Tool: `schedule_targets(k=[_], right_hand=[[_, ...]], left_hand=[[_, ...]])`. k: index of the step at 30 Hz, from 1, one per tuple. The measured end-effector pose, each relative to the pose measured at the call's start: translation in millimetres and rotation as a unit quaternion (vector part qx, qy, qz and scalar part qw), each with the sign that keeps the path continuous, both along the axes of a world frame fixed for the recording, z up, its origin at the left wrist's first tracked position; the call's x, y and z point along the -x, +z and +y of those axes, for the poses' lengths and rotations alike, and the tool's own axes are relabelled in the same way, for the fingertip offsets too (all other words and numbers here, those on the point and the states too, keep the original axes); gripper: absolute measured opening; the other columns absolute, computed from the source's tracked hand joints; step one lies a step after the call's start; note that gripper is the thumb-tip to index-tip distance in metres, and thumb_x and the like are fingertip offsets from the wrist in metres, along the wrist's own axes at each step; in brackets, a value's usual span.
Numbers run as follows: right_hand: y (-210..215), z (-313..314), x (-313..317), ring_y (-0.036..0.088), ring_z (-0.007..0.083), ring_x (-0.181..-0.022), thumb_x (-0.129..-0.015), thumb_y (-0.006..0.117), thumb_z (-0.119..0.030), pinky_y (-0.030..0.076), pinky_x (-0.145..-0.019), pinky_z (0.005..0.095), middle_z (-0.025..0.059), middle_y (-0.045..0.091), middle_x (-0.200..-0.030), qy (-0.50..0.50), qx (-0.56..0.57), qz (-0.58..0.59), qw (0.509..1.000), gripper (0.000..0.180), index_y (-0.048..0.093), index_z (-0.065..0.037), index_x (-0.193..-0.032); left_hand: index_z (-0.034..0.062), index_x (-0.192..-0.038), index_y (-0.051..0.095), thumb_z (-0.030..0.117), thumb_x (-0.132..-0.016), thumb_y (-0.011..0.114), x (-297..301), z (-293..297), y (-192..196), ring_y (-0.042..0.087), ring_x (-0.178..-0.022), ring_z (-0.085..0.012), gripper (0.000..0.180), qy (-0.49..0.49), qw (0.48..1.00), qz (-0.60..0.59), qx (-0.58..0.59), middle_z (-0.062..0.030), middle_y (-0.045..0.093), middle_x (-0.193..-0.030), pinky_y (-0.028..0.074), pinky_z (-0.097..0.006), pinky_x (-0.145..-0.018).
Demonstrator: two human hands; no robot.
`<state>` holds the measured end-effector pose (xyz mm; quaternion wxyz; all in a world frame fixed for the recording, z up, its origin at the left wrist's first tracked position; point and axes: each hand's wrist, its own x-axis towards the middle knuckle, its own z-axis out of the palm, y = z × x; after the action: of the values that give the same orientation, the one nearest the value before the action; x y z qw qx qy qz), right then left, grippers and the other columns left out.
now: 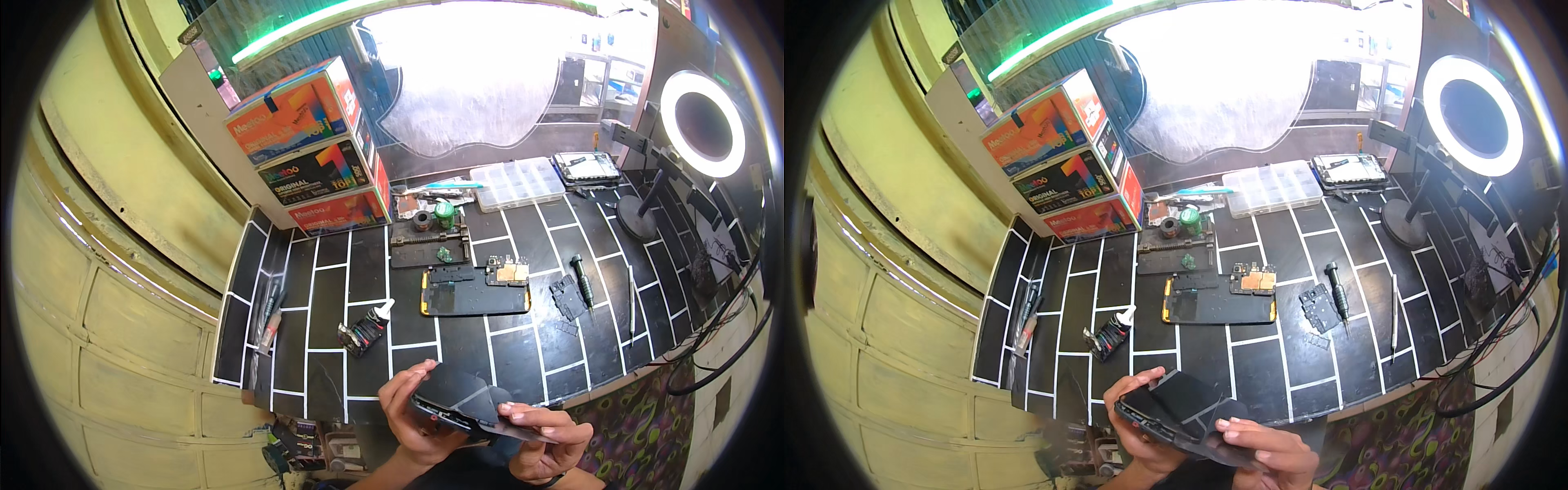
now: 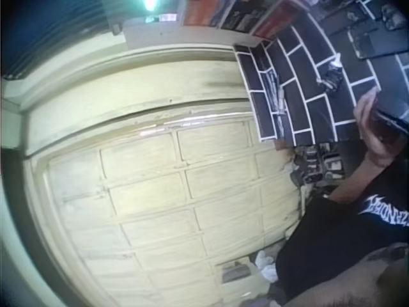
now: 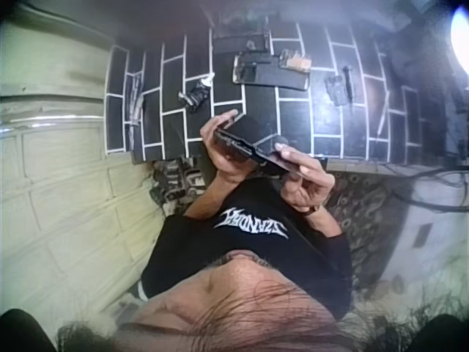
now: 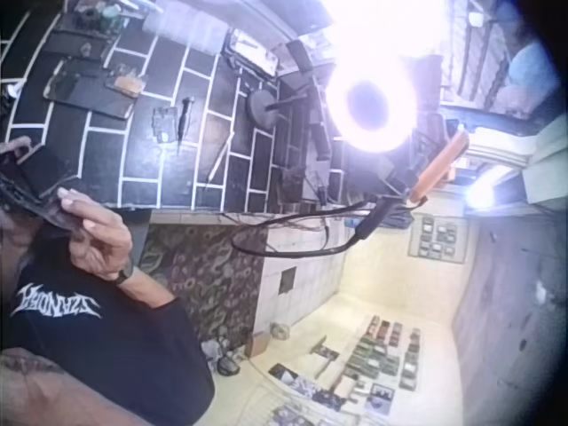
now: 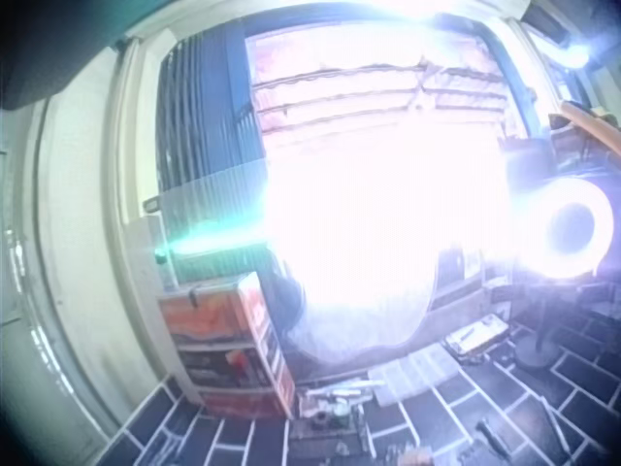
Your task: The person disassembles a smartphone, removes the battery, and handles the screen assembly. They peel protective film from the screen and inspect internal components on a workbench.
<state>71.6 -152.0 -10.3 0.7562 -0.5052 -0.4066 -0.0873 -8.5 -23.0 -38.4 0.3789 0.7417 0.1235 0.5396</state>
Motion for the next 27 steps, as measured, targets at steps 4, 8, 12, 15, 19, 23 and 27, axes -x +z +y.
schedule_targets(k=[4,8,12,15,19,23,27], right_hand=[[13,-5,-14,0.068,0.0440,-0.102,-0.099,0.059,-0.016,0.059,-0.087,0.0494,0.0296,0.064,-0.110,0.105,-0.005,-0.028,0.994,0.031,0.041,-0.002,-0.121],[10,-1,-10,0.071,0.0384,-0.095,-0.099,0.057,-0.014,0.061,-0.084,0.0434,0.0271,0.063,-0.104,0.064,0.021,-0.028,0.997,0.029,0.036,-0.002,-0.114],[22,2,-12,0.072,0.0351,-0.093,-0.100,0.052,-0.007,0.062,-0.084,0.0392,0.0262,0.062,-0.102,0.027,0.083,-0.047,0.995,0.023,0.032,-0.001,-0.110],[24,6,-11,0.072,0.0345,-0.093,-0.100,0.050,-0.004,0.062,-0.085,0.0391,0.0264,0.062,-0.101,0.016,0.077,-0.021,0.997,0.021,0.032,-0.001,-0.110],[22,9,-8,0.072,0.0344,-0.093,-0.101,0.050,-0.004,0.062,-0.085,0.0397,0.0270,0.063,-0.101,0.012,0.069,-0.006,0.998,0.020,0.033,-0.001,-0.110],[22,10,-7,0.072,0.0342,-0.092,-0.101,0.052,-0.006,0.062,-0.084,0.0398,0.0269,0.063,-0.099,0.017,0.059,-0.002,0.998,0.021,0.033,-0.001,-0.109],[24,9,-7,0.073,0.0336,-0.091,-0.101,0.053,-0.009,0.062,-0.084,0.0390,0.0266,0.064,-0.098,0.017,0.060,-0.007,0.998,0.023,0.033,-0.001,-0.109]], left_hand=[[-0.0035,-0.137,0.038,0.027,-0.065,0.093,0,-3,5,0.055,-0.116,-0.0321,0.096,0.016,1.000,0.015,0.008,-0.0174,0.042,-0.127,0.050,-0.043,-0.100],[-0.0042,-0.138,0.037,0.039,-0.061,0.096,4,-13,29,0.052,-0.120,-0.0315,0.106,0.038,0.998,0.031,0.026,-0.0177,0.041,-0.127,0.051,-0.042,-0.099],[0.0023,-0.139,0.038,0.056,-0.074,0.080,15,-15,65,0.050,-0.120,-0.0291,0.094,0.040,0.989,0.134,0.041,-0.0180,0.040,-0.130,0.049,-0.044,-0.101],[0.0035,-0.139,0.038,0.060,-0.078,0.077,19,-2,78,0.049,-0.117,-0.0335,0.092,0.119,0.967,0.174,-0.143,-0.0189,0.039,-0.128,0.051,-0.042,-0.096],[0.0032,-0.136,0.042,0.049,-0.072,0.087,12,9,73,0.049,-0.118,-0.0371,0.090,0.103,0.967,0.084,-0.219,-0.0214,0.037,-0.129,0.052,-0.043,-0.095],[0.0029,-0.131,0.048,0.036,-0.073,0.089,12,7,105,0.051,-0.120,-0.0379,0.078,0.069,0.950,0.227,-0.204,-0.0210,0.036,-0.132,0.054,-0.045,-0.097],[0.0009,-0.128,0.050,0.037,-0.068,0.092,11,17,80,0.052,-0.120,-0.0339,0.081,0.064,0.964,0.134,-0.220,-0.0195,0.042,-0.130,0.054,-0.043,-0.097]])
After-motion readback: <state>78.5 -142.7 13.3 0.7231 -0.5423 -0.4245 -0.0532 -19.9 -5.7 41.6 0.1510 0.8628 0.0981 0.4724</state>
